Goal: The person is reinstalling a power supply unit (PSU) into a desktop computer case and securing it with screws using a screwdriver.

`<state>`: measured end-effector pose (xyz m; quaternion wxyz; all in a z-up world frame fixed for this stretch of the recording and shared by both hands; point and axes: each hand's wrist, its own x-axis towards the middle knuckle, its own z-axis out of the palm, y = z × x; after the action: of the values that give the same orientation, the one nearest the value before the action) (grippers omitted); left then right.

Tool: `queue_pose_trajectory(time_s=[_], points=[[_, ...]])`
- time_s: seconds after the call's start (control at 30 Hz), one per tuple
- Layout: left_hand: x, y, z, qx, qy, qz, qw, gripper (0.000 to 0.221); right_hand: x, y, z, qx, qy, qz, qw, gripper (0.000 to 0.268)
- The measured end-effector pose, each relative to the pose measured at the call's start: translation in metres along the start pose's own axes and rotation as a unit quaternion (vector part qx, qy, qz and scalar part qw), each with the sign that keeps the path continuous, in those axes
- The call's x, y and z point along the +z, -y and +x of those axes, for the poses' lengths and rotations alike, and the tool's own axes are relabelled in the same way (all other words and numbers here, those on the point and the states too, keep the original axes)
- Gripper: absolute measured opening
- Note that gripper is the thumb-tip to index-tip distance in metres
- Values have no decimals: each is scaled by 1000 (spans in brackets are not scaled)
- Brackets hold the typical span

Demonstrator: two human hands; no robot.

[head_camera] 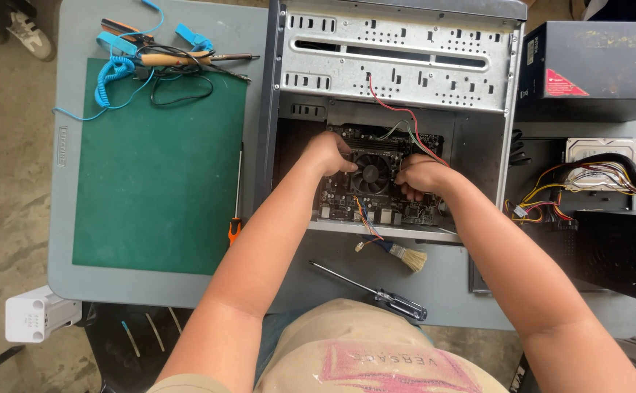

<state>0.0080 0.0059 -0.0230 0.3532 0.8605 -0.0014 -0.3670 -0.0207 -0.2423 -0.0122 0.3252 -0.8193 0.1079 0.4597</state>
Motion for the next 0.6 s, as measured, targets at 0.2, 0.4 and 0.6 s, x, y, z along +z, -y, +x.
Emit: queue_pose_trajectory(time_s=[0.2,0.4,0.6], points=[[9,9,17,2,-8,17,1000,51,-1,5,-11,0,-18,-1,1000,31],[5,1,8,-28,-30,23,999,46,5,11,-9,-3,-30,-104,994,33],[4,-2,9,-97,-16,66,993,62,5,0,-4,-61,-37,-202,977,32]])
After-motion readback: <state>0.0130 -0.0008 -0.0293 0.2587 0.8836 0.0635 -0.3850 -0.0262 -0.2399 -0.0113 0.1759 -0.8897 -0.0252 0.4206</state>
